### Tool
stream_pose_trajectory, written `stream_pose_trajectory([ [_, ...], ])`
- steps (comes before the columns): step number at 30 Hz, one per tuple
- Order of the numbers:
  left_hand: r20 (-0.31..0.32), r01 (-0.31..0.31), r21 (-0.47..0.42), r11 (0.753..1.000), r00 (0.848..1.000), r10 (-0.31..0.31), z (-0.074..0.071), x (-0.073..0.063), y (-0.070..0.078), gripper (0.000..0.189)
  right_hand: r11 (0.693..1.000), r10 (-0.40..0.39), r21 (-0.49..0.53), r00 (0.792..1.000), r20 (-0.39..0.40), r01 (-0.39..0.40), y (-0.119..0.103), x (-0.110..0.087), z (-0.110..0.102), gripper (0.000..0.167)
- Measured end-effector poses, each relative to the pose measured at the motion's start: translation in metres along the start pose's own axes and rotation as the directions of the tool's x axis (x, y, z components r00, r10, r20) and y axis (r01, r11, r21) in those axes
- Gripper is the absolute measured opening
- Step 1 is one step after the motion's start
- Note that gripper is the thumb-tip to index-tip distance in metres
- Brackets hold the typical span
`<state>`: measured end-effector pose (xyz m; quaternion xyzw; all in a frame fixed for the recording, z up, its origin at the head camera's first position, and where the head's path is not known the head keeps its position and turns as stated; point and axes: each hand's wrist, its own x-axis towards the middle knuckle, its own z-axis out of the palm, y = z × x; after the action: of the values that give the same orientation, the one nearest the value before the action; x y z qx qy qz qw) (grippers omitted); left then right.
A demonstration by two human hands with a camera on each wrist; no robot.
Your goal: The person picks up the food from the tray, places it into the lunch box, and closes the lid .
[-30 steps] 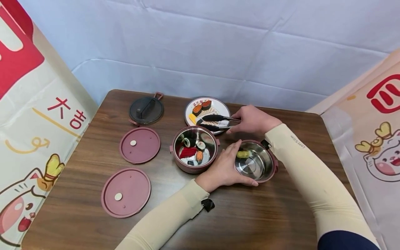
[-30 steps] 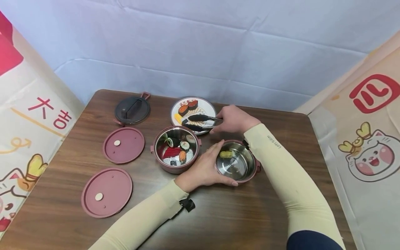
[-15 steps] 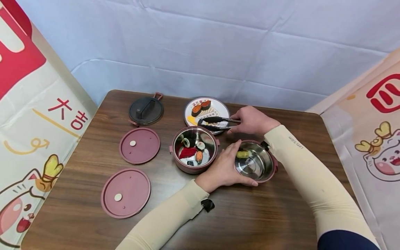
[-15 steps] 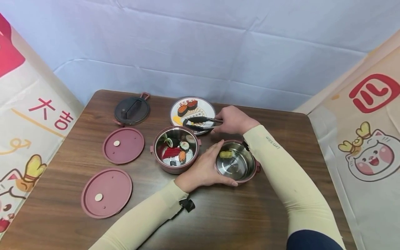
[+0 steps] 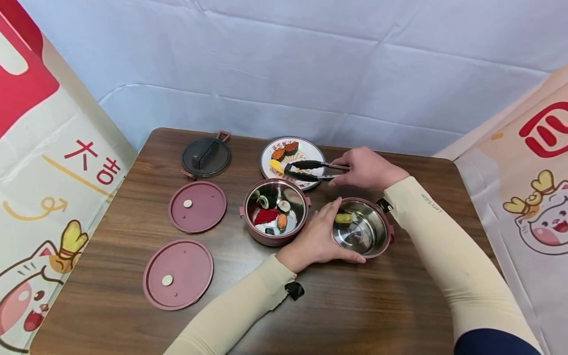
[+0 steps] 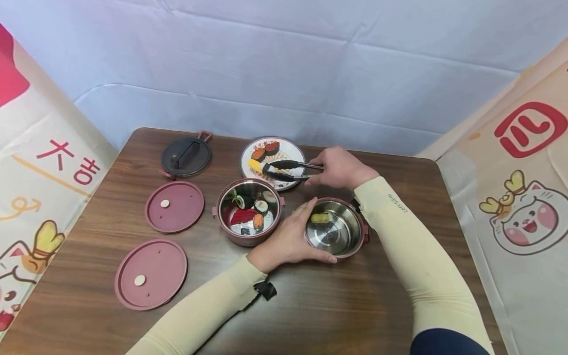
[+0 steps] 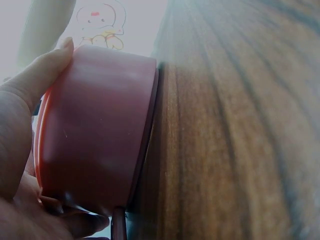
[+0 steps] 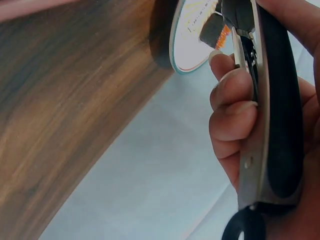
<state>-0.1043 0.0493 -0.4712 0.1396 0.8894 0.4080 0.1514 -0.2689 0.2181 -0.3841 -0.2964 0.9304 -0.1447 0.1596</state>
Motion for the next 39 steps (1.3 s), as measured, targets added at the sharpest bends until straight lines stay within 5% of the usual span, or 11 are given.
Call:
stream_pose_trajectory([
  [39,0.014,0.014,-0.015,1.000,1.000,-0.014,-0.003,0.000,-0.001,0.150,0.993,0.113,0.034,0.992,-0.055,-0.111,0.015,-0.051,-0.030,0.068],
])
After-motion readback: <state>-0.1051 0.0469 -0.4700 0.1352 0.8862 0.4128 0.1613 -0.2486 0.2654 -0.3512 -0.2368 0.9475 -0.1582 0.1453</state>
